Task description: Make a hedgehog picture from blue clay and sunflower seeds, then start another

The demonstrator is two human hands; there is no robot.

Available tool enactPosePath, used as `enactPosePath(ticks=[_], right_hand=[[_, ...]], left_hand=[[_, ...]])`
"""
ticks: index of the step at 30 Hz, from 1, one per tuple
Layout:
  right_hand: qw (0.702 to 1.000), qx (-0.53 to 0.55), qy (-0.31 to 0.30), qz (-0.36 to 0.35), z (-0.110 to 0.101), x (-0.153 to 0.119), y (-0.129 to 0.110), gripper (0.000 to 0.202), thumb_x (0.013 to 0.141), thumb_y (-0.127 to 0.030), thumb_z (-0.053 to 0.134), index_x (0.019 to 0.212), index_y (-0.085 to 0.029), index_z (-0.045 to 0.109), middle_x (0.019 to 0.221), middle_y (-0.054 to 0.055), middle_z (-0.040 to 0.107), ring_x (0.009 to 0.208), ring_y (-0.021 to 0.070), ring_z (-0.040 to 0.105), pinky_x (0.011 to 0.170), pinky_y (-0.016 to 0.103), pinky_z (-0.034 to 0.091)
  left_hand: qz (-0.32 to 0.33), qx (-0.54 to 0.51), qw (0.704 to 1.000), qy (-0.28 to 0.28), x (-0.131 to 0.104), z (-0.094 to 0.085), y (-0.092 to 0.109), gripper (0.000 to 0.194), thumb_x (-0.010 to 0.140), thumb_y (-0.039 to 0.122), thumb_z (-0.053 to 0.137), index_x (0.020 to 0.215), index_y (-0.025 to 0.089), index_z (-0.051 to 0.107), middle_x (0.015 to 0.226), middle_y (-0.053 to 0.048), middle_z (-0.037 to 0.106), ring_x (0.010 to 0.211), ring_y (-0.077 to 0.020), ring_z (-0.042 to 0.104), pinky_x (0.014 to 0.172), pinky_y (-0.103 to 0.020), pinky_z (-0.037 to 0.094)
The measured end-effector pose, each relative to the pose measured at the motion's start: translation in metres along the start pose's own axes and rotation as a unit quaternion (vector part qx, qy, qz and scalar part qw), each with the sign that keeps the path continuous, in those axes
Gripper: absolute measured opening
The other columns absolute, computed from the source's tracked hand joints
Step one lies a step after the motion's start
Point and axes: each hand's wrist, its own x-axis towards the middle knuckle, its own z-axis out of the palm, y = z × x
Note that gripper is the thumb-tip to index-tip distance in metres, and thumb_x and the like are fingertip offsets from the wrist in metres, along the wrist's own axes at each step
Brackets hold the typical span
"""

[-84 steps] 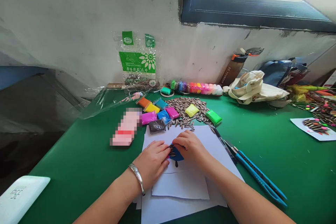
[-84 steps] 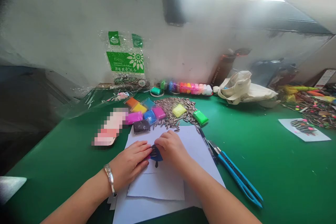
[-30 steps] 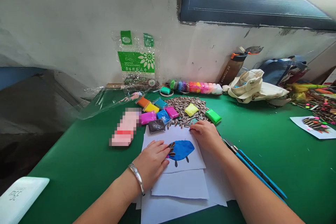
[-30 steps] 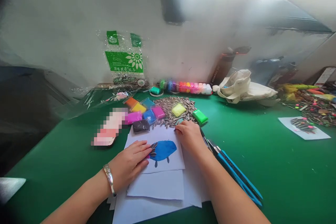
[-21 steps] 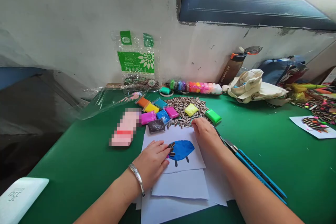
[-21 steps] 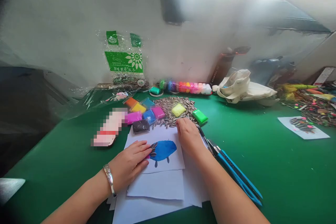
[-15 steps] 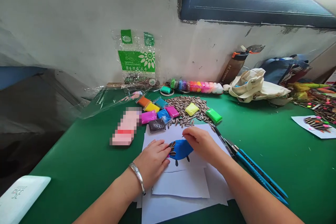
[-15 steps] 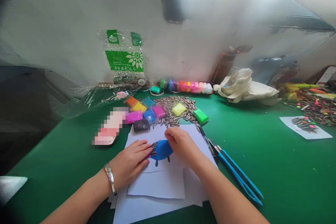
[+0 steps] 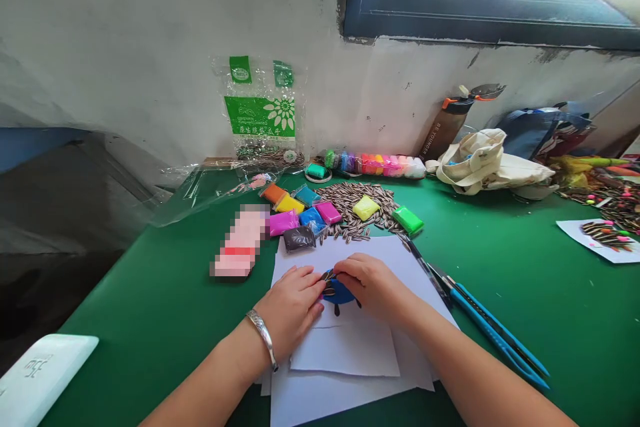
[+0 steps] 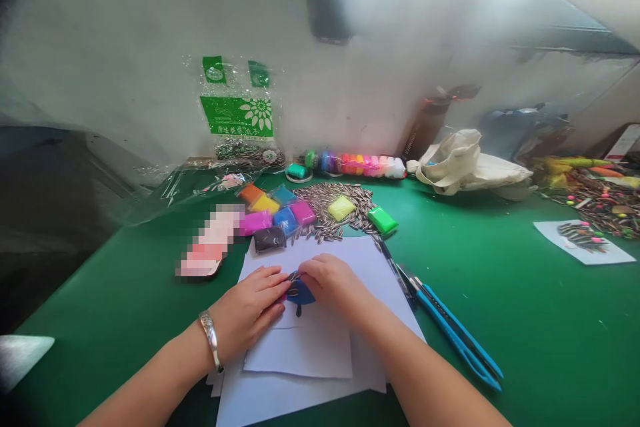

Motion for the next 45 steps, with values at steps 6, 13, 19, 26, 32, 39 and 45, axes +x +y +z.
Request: enactPosePath(ticks=[6,13,19,26,32,39,45], right_hand=[[1.000,0.002,0.015,-0.018,0.004,-0.001,0.006,0.017,0.086,-0.016,0.052,0.089,-0.020,0.068,0.076,0.003,0.063,0.075,0.0134,0.055,0.067,0.022,0.040],[0.999,-0.028,-0.005,-0.035,0.004,-0.001,0.006,0.020,0.084,-0.013,0.053,0.093,-0.021,0.068,0.075,0.003,0.064,0.075,0.0135,0.055,0.067,0.022,0.039],[0.994,-0.079,0.003,-0.073,0.001,-0.001,0.004,0.021,0.089,-0.018,0.048,0.084,-0.019,0.068,0.070,0.004,0.059,0.072,0.0147,0.049,0.065,0.024,0.036],[0.989,-0.116,0.002,-0.095,0.001,-0.002,0.003,0.021,0.090,-0.016,0.046,0.077,-0.016,0.063,0.068,0.004,0.055,0.071,0.0144,0.045,0.066,0.025,0.034],[0.979,-0.153,0.006,-0.133,0.007,0.000,0.002,0.021,0.089,-0.015,0.047,0.073,-0.016,0.060,0.068,0.004,0.054,0.069,0.0145,0.044,0.068,0.025,0.034],[0.984,-0.156,0.007,-0.088,0.007,0.000,0.001,0.015,0.088,-0.017,0.049,0.079,-0.017,0.062,0.072,0.004,0.057,0.072,0.0154,0.046,0.069,0.026,0.034],[0.986,-0.161,0.030,-0.024,0.000,-0.004,0.005,0.017,0.086,-0.021,0.053,0.071,-0.018,0.061,0.072,0.003,0.057,0.073,0.0153,0.047,0.069,0.027,0.032]], left_hand=[[0.004,0.006,1.000,0.015,0.000,0.001,-0.001,0.033,0.084,0.018,0.048,0.115,0.015,0.060,0.119,-0.010,0.061,0.116,-0.0273,0.051,0.100,-0.048,0.040],[0.006,-0.001,0.999,0.036,-0.001,0.005,-0.002,0.032,0.084,0.018,0.049,0.114,0.016,0.060,0.118,-0.010,0.062,0.114,-0.0273,0.052,0.099,-0.049,0.041],[0.012,-0.001,0.999,0.047,-0.001,0.005,-0.003,0.032,0.084,0.019,0.048,0.114,0.018,0.060,0.117,-0.009,0.063,0.115,-0.0258,0.052,0.100,-0.047,0.041],[0.010,0.000,0.999,0.047,-0.002,0.006,-0.002,0.033,0.084,0.017,0.048,0.115,0.017,0.060,0.118,-0.009,0.062,0.116,-0.0263,0.051,0.100,-0.048,0.041],[0.019,0.009,0.999,0.050,-0.001,0.007,-0.003,0.034,0.083,0.017,0.048,0.115,0.018,0.060,0.118,-0.009,0.062,0.115,-0.0258,0.052,0.099,-0.047,0.042],[0.018,0.019,0.999,0.040,0.000,0.005,-0.002,0.033,0.084,0.017,0.048,0.115,0.016,0.060,0.118,-0.009,0.062,0.115,-0.0276,0.052,0.099,-0.049,0.042],[0.003,0.025,1.000,0.013,0.001,0.000,0.002,0.033,0.084,0.016,0.049,0.115,0.015,0.060,0.119,-0.009,0.062,0.115,-0.0283,0.051,0.099,-0.049,0.041]])
